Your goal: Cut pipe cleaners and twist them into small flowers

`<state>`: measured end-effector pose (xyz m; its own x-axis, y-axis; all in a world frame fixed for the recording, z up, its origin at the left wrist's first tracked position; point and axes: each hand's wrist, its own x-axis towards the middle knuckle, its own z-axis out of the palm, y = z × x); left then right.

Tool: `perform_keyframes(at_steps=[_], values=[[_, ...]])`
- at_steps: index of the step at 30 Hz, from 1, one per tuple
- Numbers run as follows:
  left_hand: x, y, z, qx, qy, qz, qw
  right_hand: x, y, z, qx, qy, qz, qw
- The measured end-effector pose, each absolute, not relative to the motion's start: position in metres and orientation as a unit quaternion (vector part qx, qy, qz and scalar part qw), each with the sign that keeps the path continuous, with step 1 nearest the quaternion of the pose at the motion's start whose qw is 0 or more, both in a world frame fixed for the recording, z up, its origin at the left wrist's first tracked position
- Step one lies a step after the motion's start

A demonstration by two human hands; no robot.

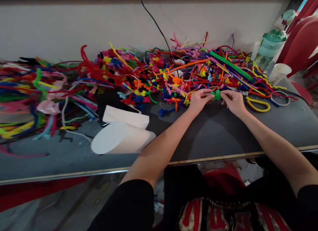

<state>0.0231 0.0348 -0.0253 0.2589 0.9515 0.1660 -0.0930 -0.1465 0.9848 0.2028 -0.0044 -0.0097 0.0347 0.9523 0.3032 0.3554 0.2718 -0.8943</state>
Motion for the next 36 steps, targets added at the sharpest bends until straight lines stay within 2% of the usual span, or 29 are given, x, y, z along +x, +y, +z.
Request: perform_keyframes(at_steps=[3, 9, 20, 32, 36], values=[[0.025, 0.032, -0.025, 0.588, 0.374, 0.467, 0.545, 0.203, -0.004, -0.01, -0.521, -0.618, 0.305, 0.503], [0.028, 0.026, -0.023, 0.623, 0.375, 0.488, 0.483, 0.2, -0.01, -0.005, -0.513, -0.655, 0.274, 0.482], [0.029, 0.023, -0.022, 0.766, 0.377, 0.453, 0.256, 0.201, -0.014, -0.003, -0.536, -0.722, 0.14, 0.415], [0.029, 0.025, -0.024, 0.799, 0.37, 0.423, 0.214, 0.2, -0.015, -0.008, -0.55, -0.717, 0.104, 0.414], [0.03, 0.022, -0.023, 0.791, 0.373, 0.425, 0.233, 0.201, -0.014, -0.009, -0.557, -0.705, 0.114, 0.424]])
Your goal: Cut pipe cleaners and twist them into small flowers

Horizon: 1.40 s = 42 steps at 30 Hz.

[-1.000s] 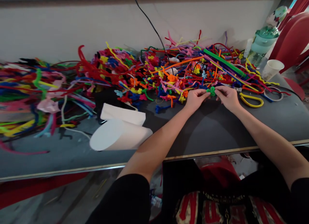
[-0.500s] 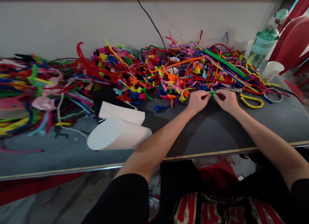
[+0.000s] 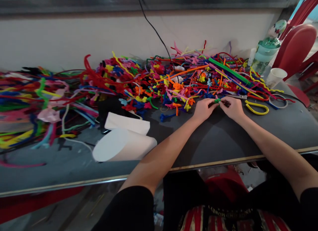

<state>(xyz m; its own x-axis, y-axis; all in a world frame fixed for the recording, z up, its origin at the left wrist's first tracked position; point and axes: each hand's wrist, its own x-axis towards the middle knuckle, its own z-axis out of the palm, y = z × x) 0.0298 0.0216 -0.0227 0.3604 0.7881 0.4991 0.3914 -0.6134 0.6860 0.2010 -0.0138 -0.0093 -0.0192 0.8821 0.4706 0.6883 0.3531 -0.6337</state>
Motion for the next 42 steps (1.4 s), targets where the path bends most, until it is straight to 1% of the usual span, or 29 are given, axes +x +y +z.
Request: perform_keyframes(at_steps=[3, 8, 10, 11, 15, 19, 21, 24, 26, 28, 31, 34, 39, 42], values=[[0.03, 0.023, -0.022, 0.758, 0.379, 0.441, 0.296, 0.201, -0.014, -0.008, -0.551, -0.705, 0.136, 0.425], [0.017, 0.04, -0.022, 0.62, 0.37, 0.443, 0.532, 0.202, -0.013, -0.005, -0.551, -0.672, 0.204, 0.45], [0.002, 0.047, -0.023, 0.563, 0.368, 0.434, 0.6, 0.202, -0.012, -0.005, -0.562, -0.654, 0.218, 0.457], [-0.008, 0.049, -0.023, 0.54, 0.37, 0.436, 0.617, 0.202, -0.012, -0.005, -0.565, -0.65, 0.223, 0.458], [-0.045, 0.052, -0.023, 0.525, 0.379, 0.457, 0.61, 0.201, -0.012, -0.005, -0.563, -0.661, 0.228, 0.44], [-0.05, 0.047, -0.021, 0.563, 0.393, 0.418, 0.595, 0.198, -0.016, -0.001, -0.573, -0.668, 0.212, 0.424], [-0.037, 0.043, -0.02, 0.583, 0.411, 0.433, 0.552, 0.197, -0.019, 0.001, -0.571, -0.669, 0.214, 0.425], [-0.008, 0.034, -0.018, 0.593, 0.45, 0.499, 0.444, 0.196, -0.019, 0.003, -0.553, -0.678, 0.237, 0.423], [0.013, 0.028, -0.016, 0.615, 0.445, 0.495, 0.423, 0.196, -0.018, 0.001, -0.542, -0.685, 0.244, 0.42], [0.031, 0.023, -0.015, 0.615, 0.42, 0.487, 0.456, 0.198, -0.015, 0.0, -0.534, -0.688, 0.244, 0.427], [0.045, 0.021, -0.017, 0.589, 0.378, 0.502, 0.508, 0.201, -0.013, -0.002, -0.517, -0.677, 0.252, 0.46], [0.044, 0.022, -0.02, 0.558, 0.332, 0.507, 0.567, 0.201, -0.011, -0.003, -0.489, -0.668, 0.299, 0.475], [0.034, 0.021, -0.018, 0.53, 0.236, 0.465, 0.668, 0.201, -0.006, -0.003, -0.415, -0.653, 0.466, 0.43], [0.032, 0.017, -0.016, 0.535, 0.203, 0.43, 0.698, 0.205, -0.005, 0.001, -0.391, -0.663, 0.505, 0.39]])
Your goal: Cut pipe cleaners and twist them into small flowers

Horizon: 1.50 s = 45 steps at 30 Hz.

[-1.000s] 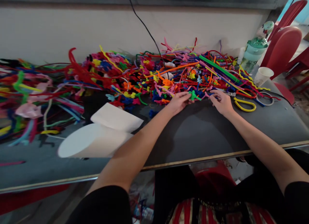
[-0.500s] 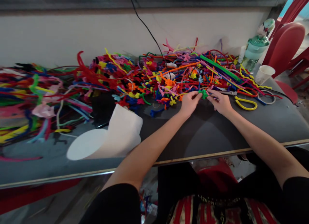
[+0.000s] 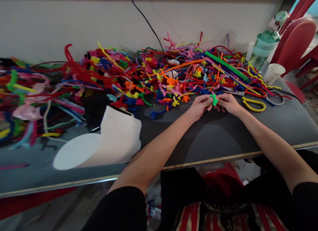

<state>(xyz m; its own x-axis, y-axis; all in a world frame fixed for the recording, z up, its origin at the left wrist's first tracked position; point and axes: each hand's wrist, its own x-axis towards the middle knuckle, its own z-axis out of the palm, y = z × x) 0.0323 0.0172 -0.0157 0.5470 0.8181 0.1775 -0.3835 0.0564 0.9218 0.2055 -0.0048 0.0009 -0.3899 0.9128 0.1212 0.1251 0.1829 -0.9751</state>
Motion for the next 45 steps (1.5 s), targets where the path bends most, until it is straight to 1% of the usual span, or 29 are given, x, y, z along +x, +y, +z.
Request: perform_keyframes(at_steps=[4, 7, 9, 13, 15, 19, 25, 31, 37, 40, 45], values=[[0.03, 0.014, -0.012, 0.556, 0.193, 0.393, 0.707, 0.21, -0.005, 0.006, -0.388, -0.677, 0.516, 0.354], [0.03, 0.013, -0.009, 0.564, 0.217, 0.405, 0.686, 0.209, -0.005, 0.003, -0.4, -0.68, 0.503, 0.353], [0.031, 0.011, -0.008, 0.574, 0.251, 0.444, 0.641, 0.208, -0.004, -0.001, -0.425, -0.671, 0.465, 0.391], [0.033, 0.008, -0.01, 0.616, 0.324, 0.527, 0.487, 0.206, -0.009, -0.003, -0.475, -0.651, 0.329, 0.492], [0.033, 0.008, -0.012, 0.627, 0.348, 0.549, 0.429, 0.205, -0.013, 0.0, -0.473, -0.665, 0.286, 0.502], [0.031, 0.011, -0.016, 0.616, 0.377, 0.584, 0.371, 0.201, -0.02, 0.003, -0.465, -0.689, 0.276, 0.483], [0.032, 0.011, -0.021, 0.664, 0.342, 0.558, 0.362, 0.196, -0.016, -0.001, -0.482, -0.648, 0.28, 0.519], [0.033, 0.013, -0.027, 0.672, 0.342, 0.553, 0.354, 0.196, -0.015, 0.002, -0.486, -0.62, 0.343, 0.511], [0.034, 0.016, -0.024, 0.667, 0.318, 0.542, 0.401, 0.196, -0.011, 0.001, -0.465, -0.604, 0.417, 0.495], [0.033, 0.017, -0.023, 0.657, 0.325, 0.539, 0.415, 0.199, -0.01, 0.0, -0.485, -0.623, 0.375, 0.485], [0.032, 0.02, -0.025, 0.674, 0.343, 0.496, 0.426, 0.203, -0.011, 0.001, -0.524, -0.699, 0.203, 0.443]])
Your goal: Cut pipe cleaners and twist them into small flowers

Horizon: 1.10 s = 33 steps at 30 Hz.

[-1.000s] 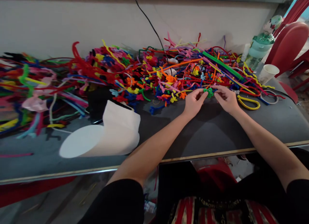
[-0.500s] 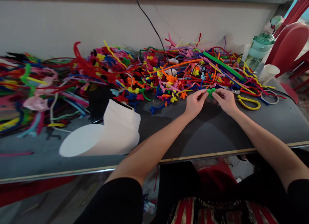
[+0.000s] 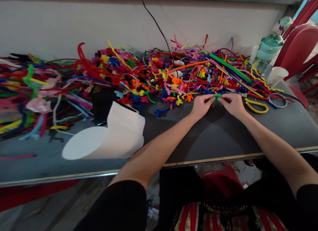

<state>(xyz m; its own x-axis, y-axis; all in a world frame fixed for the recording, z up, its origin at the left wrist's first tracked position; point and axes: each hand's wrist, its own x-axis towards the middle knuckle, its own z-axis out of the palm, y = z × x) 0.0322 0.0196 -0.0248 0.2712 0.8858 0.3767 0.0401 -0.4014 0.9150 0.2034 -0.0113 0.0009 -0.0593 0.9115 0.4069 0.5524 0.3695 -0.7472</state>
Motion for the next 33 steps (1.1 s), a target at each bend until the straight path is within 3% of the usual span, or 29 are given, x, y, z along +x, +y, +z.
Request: perform_keyframes(at_steps=[7, 18, 33], values=[[0.0319, 0.0217, -0.0262, 0.675, 0.334, 0.487, 0.443, 0.2039, -0.0111, 0.0009, -0.531, -0.704, 0.174, 0.438], [0.0341, 0.027, -0.0322, 0.609, 0.311, 0.513, 0.518, 0.2014, -0.0056, -0.0026, -0.501, -0.626, 0.336, 0.493], [0.0346, 0.0245, -0.0292, 0.627, 0.324, 0.516, 0.485, 0.2053, -0.0111, -0.0026, -0.52, -0.694, 0.212, 0.451]])
